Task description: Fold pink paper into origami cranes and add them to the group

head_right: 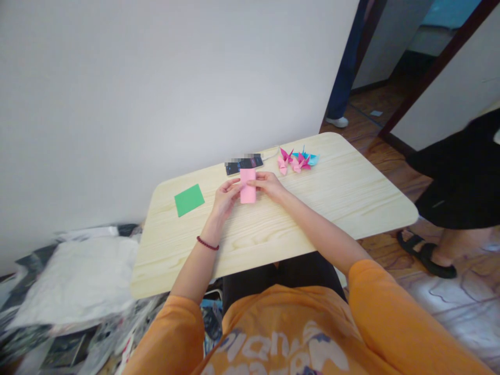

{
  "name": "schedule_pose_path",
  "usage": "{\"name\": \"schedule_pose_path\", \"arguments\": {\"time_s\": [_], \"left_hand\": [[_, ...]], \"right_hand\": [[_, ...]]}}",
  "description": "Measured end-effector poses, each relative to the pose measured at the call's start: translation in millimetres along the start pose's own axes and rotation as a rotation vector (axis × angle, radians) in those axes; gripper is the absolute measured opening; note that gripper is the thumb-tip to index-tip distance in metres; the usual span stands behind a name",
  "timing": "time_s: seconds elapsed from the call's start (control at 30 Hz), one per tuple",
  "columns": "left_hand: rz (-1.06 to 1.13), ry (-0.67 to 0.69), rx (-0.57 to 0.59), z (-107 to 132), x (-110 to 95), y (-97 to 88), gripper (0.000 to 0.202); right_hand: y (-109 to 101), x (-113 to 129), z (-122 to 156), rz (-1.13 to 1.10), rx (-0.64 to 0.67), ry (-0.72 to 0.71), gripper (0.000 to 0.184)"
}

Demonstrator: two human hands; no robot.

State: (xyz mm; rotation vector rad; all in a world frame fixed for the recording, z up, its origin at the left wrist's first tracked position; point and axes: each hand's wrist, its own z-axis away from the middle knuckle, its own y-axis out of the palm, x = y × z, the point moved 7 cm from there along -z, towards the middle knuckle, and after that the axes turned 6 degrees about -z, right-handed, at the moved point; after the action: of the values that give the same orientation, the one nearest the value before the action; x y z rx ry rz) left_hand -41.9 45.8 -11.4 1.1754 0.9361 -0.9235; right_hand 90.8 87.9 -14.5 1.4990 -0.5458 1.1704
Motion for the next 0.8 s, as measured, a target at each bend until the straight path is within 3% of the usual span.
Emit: {"name": "schedule_pose_path", "arguments": {"time_s": [0.2, 0.57, 0.8], "left_hand": [[0.107, -0.004, 0.076, -4, -3, 1.0, 0.03], [0.127, -0.049, 0.184, 0, -10, 7.1, 0.026], [0.066, -0.081, 0.154, 1, -11, 5.3, 0.026]], "right_hand": [[8, -2, 6, 0.029, 0.076, 0.07, 0.042], [19, 4, 15, 0.056, 0.158, 0.111, 0.042], [18, 3, 15, 0.072, 0.169, 0.126, 0.041]]}}
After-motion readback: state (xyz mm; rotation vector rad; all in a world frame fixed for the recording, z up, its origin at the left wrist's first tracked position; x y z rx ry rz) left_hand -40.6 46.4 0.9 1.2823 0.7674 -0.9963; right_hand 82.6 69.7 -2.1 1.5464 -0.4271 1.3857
